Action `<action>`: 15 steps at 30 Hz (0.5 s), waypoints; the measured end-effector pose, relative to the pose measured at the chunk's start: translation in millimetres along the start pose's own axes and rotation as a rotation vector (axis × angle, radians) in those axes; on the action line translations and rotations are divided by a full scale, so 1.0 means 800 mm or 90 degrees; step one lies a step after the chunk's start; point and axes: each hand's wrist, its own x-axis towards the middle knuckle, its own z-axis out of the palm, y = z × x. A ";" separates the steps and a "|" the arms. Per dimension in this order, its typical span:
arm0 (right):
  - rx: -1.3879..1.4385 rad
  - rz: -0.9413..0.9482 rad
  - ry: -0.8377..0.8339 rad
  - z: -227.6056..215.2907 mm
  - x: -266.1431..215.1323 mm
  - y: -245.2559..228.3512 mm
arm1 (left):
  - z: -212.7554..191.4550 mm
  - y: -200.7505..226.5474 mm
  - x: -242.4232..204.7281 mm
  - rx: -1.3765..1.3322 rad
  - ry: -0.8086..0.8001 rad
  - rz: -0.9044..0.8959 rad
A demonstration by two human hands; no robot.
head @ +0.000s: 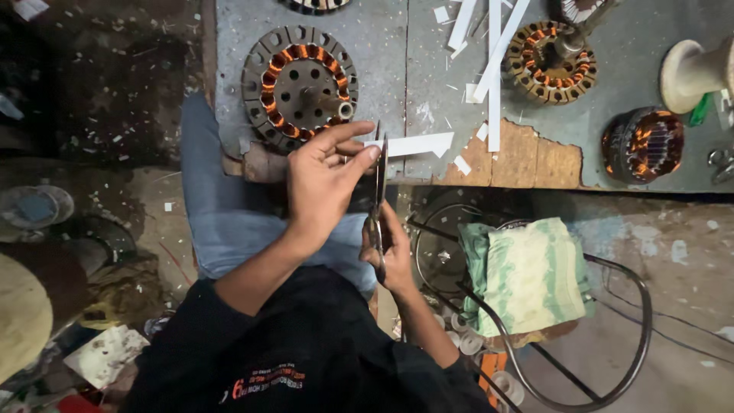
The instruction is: The person cuts small strips of white insulating tape with scissors and places them into the slots of a motor stator. They repeat this process for multiple stators on the workbench.
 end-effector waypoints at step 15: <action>-0.165 -0.007 0.087 -0.010 0.021 -0.100 | -0.011 -0.015 0.002 -0.019 -0.059 -0.024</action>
